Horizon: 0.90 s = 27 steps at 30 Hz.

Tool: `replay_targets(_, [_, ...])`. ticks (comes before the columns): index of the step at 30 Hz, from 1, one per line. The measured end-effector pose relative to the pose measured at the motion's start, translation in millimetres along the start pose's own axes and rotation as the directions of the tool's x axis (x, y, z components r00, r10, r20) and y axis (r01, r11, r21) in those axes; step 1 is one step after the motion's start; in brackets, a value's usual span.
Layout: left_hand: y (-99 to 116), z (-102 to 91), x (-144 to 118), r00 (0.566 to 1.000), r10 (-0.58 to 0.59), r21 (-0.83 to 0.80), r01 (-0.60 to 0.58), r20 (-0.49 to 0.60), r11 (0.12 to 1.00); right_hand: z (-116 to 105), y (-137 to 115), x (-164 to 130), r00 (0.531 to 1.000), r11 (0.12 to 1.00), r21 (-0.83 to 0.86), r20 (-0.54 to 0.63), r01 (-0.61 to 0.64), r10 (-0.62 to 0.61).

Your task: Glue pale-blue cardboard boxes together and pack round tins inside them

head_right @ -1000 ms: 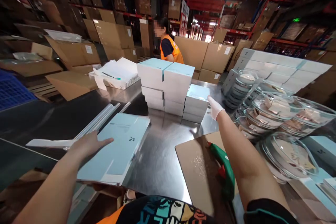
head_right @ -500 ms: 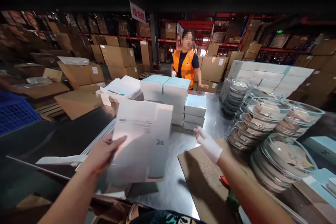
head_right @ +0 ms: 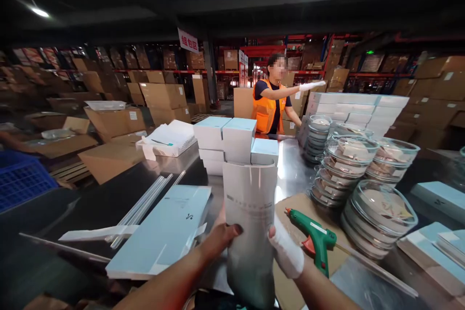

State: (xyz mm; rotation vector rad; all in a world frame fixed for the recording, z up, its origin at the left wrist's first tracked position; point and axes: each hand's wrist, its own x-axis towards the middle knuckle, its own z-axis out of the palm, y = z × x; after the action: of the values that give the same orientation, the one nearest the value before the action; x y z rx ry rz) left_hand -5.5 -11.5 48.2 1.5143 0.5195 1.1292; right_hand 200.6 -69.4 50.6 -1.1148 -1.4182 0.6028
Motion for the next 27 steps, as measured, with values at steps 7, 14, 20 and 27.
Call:
replay_targets(7, [-12.7, -25.4, 12.3, 0.984, 0.016, 0.207, 0.022, -0.178, 0.978, -28.6, -0.9, 17.5, 0.925, 0.99, -0.143, -0.378, -0.021, -0.035])
replay_targets(14, [24.0, -44.3, 1.0, 0.963, 0.202, 0.427, -0.26, 0.176, 0.866, -43.6, -55.1, 9.2, 0.709, 0.607, -0.611, -0.104, 0.508, -0.698])
replay_targets(20, [34.8, -72.9, -6.1, 0.824, 0.27, 0.47, -0.518, 0.498, 0.714, -46.6, -64.7, 7.4, 0.849, 0.795, -0.406, -0.082, 0.45, -0.522])
replay_targets(27, [35.9, -78.2, -11.8, 0.726, 0.391, 0.531, -0.684, 0.566, 0.5, -72.2, -24.1, -12.8, 0.953, 0.918, -0.339, 0.281, 0.206, -0.11])
